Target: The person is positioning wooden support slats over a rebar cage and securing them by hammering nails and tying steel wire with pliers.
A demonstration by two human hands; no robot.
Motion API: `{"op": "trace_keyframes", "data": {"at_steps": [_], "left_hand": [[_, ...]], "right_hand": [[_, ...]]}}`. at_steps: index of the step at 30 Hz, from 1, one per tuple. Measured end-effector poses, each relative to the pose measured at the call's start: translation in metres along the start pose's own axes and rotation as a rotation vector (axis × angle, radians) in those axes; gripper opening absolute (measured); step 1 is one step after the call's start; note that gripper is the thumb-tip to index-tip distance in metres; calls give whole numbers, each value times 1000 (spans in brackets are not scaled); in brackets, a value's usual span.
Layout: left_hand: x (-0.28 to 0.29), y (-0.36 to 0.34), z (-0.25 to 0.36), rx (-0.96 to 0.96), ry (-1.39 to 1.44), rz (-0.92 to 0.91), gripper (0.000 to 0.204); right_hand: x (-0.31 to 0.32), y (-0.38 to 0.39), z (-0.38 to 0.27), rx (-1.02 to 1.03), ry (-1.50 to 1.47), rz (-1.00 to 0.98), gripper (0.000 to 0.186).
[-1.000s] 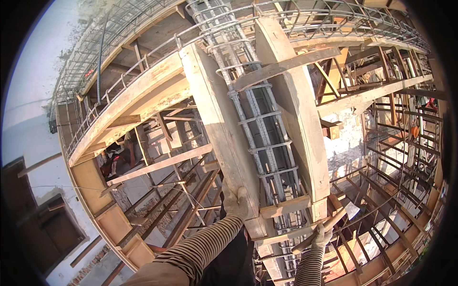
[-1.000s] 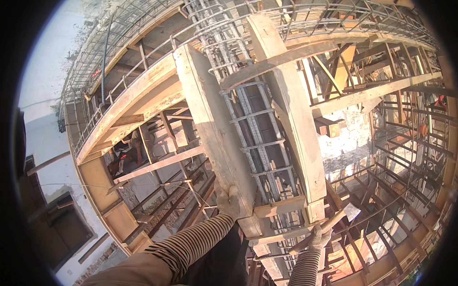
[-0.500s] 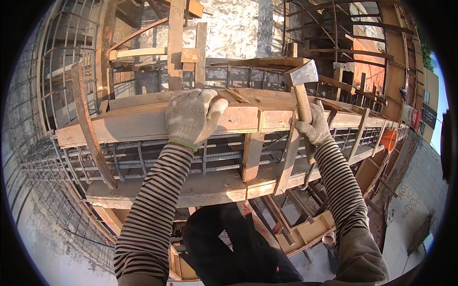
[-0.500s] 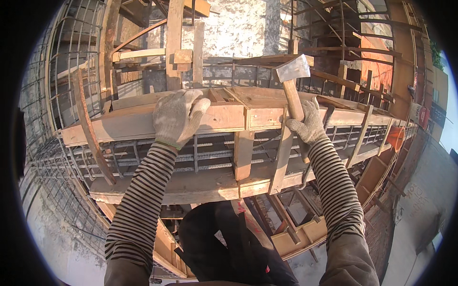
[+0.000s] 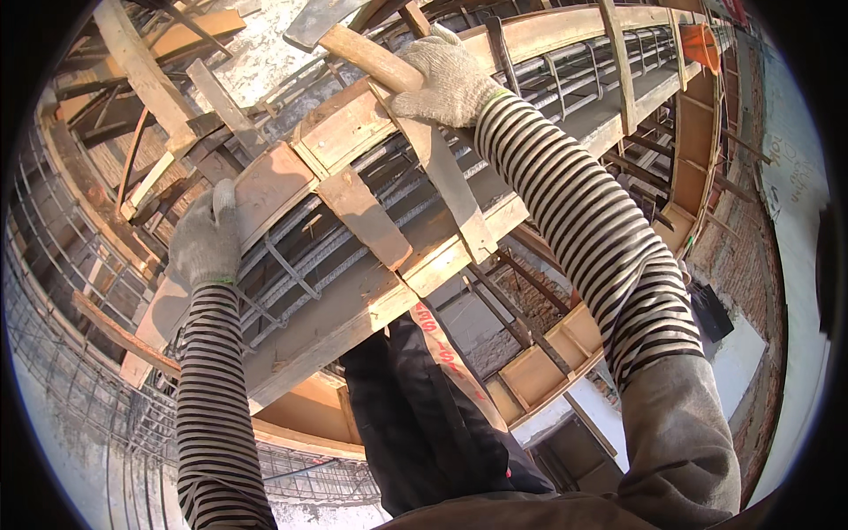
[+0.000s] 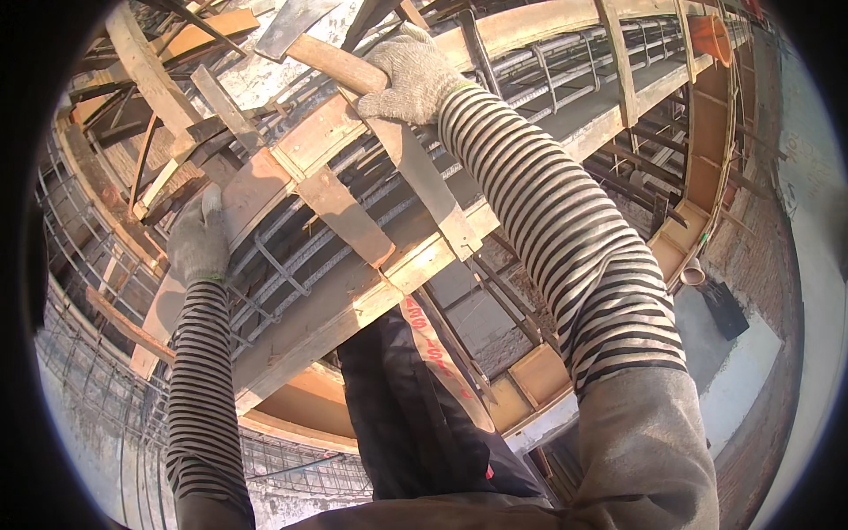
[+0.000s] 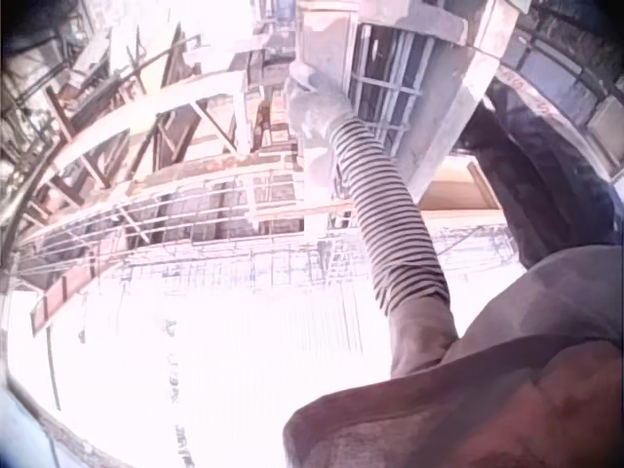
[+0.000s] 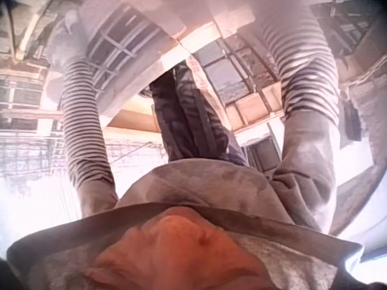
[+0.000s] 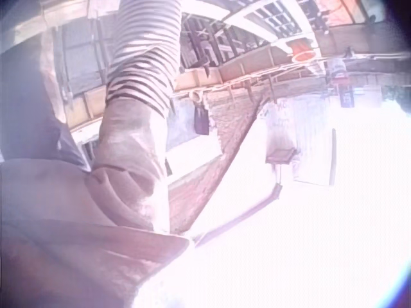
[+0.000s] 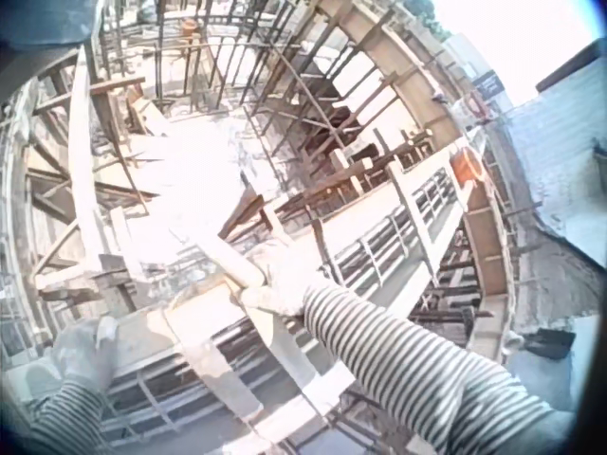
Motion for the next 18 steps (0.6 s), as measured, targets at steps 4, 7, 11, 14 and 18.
{"op": "trace_keyframes", "data": {"at_steps": [4,7,11,14,18], "left_hand": [[-14,4,-8,155,-27,-171,77],[-24,6,-8,137,-79,-90,83],[-28,8,-13,112,74,-61,82],[-46,1,-45,147,138,-118,81],[-41,3,-20,108,306,-11,83]], "right_hand": [[-7,0,9,-5,64,112,74],[-14,-3,15,-44,80,32,79],[-20,-8,14,-41,97,-13,81],[7,23,-5,55,40,121,72],[49,59,-26,162,-6,315,64]]}}
Point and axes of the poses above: each hand's wrist, its own y-axis away from the middle knuckle, its own x-axis out of the back of the hand, z = x × y, the point moved 6 cm from there along -y, towards the middle knuckle, and after that the axes turned 1 degree about -x, right-handed, at the moved point
